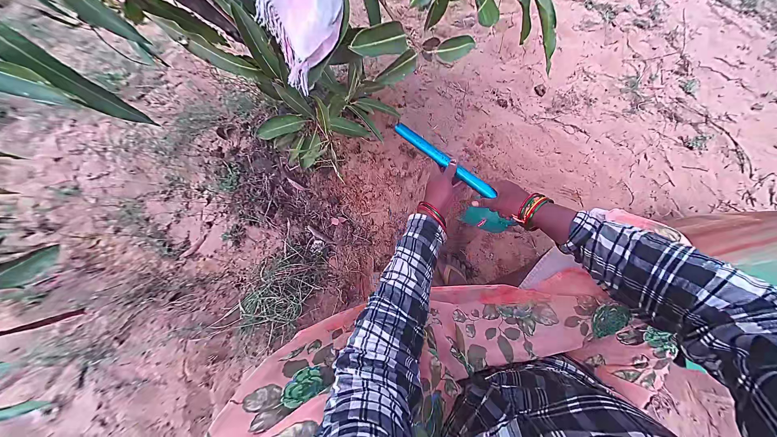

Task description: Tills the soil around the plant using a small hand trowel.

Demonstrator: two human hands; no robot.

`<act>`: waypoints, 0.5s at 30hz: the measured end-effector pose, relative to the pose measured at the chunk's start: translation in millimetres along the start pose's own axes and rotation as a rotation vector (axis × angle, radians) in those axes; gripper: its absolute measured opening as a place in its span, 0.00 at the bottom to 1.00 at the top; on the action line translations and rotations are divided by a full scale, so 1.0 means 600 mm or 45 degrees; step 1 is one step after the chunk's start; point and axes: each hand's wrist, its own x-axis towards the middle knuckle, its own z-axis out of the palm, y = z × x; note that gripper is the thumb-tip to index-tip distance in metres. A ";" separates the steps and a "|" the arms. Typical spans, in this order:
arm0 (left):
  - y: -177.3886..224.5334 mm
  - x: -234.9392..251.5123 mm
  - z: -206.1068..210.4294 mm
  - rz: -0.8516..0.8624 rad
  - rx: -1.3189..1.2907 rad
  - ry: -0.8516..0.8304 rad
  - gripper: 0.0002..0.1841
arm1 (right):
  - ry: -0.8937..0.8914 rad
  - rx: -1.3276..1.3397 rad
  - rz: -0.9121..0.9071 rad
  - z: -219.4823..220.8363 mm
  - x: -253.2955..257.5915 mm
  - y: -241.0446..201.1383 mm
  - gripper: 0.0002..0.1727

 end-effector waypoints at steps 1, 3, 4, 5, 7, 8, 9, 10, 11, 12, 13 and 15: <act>-0.030 -0.006 -0.015 -0.034 0.120 -0.033 0.27 | -0.002 -0.027 0.031 -0.004 0.002 0.016 0.28; -0.100 -0.019 -0.048 -0.111 0.523 -0.076 0.29 | 0.050 0.017 0.122 -0.014 0.005 0.027 0.26; -0.137 -0.026 -0.066 -0.164 0.800 -0.134 0.29 | 0.096 0.102 0.169 -0.019 0.007 0.027 0.25; -0.175 -0.034 -0.083 -0.225 1.122 -0.232 0.31 | 0.146 0.206 0.202 -0.024 0.008 0.026 0.24; -0.235 -0.044 -0.099 -0.378 1.742 -0.477 0.40 | 0.238 0.454 0.236 -0.038 0.011 0.020 0.20; -0.259 -0.044 -0.105 -0.382 1.928 -0.517 0.41 | 0.268 0.581 0.240 -0.045 0.014 0.017 0.19; -0.277 -0.043 -0.110 -0.362 2.022 -0.507 0.43 | 0.289 0.697 0.241 -0.049 0.015 0.016 0.17; -0.288 -0.038 -0.113 -0.345 2.055 -0.492 0.45 | 0.308 0.815 0.240 -0.052 0.014 0.016 0.16; -0.293 -0.032 -0.116 -0.341 2.060 -0.482 0.46 | 0.327 0.930 0.238 -0.052 0.014 0.014 0.15; -0.295 -0.024 -0.119 -0.344 2.059 -0.481 0.47 | 0.341 1.027 0.232 -0.050 0.015 0.014 0.14; -0.295 -0.021 -0.122 -0.345 2.050 -0.473 0.47 | 0.344 1.111 0.232 -0.047 0.018 0.016 0.13; -0.285 -0.018 -0.131 -0.323 1.958 -0.359 0.45 | 0.336 1.246 0.256 -0.041 0.026 0.015 0.11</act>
